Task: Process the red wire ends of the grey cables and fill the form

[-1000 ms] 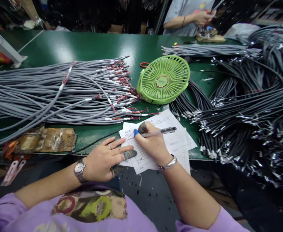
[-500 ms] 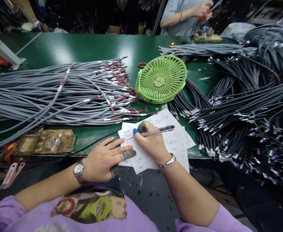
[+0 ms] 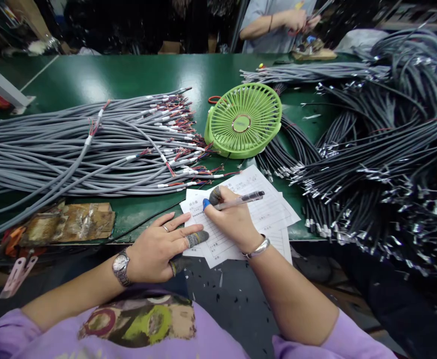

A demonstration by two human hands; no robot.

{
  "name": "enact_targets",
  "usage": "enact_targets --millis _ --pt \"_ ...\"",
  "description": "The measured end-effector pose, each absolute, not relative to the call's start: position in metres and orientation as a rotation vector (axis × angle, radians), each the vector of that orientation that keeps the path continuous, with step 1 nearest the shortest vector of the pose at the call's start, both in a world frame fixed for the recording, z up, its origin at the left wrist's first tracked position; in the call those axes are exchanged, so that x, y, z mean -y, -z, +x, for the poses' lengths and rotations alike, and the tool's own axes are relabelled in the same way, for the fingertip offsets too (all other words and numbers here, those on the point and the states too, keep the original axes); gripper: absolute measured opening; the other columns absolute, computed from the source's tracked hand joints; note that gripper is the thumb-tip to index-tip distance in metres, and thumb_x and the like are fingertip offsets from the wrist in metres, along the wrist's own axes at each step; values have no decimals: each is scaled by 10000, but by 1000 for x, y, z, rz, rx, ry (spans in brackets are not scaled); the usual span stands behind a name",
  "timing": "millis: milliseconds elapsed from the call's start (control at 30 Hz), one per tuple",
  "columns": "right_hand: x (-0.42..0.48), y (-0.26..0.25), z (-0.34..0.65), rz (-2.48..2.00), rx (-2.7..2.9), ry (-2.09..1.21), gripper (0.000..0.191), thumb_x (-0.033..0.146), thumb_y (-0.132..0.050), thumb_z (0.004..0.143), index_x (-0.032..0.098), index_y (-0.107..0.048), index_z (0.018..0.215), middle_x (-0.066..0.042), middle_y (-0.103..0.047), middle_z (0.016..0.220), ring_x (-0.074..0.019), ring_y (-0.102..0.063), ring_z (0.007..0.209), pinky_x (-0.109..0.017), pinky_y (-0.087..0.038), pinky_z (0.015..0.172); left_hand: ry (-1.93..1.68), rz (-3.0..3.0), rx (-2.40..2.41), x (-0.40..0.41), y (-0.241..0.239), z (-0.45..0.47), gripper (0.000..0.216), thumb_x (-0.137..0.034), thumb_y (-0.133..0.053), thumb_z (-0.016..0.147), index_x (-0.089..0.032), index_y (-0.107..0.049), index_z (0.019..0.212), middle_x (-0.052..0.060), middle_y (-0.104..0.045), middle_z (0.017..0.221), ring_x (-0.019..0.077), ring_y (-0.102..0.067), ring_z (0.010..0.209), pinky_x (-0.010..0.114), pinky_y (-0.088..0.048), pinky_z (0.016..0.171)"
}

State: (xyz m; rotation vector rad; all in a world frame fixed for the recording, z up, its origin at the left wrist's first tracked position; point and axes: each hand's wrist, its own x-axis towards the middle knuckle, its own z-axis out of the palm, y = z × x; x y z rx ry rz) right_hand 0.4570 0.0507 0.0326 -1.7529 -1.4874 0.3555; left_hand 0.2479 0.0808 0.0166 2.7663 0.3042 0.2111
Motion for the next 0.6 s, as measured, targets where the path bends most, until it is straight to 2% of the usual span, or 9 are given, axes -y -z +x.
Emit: enact_targets --millis 600 --pt "-51 -33 456 -1753 1459 -339 178 246 -546 698 244 -405 589 45 -454 516 -128 -401 498 -272 -329 494 -176 2788 -309 -82 -16 247 708 -228 -557 717 -247 -416 1410 2 -440 1480 272 -308 1405 469 -274 1110"
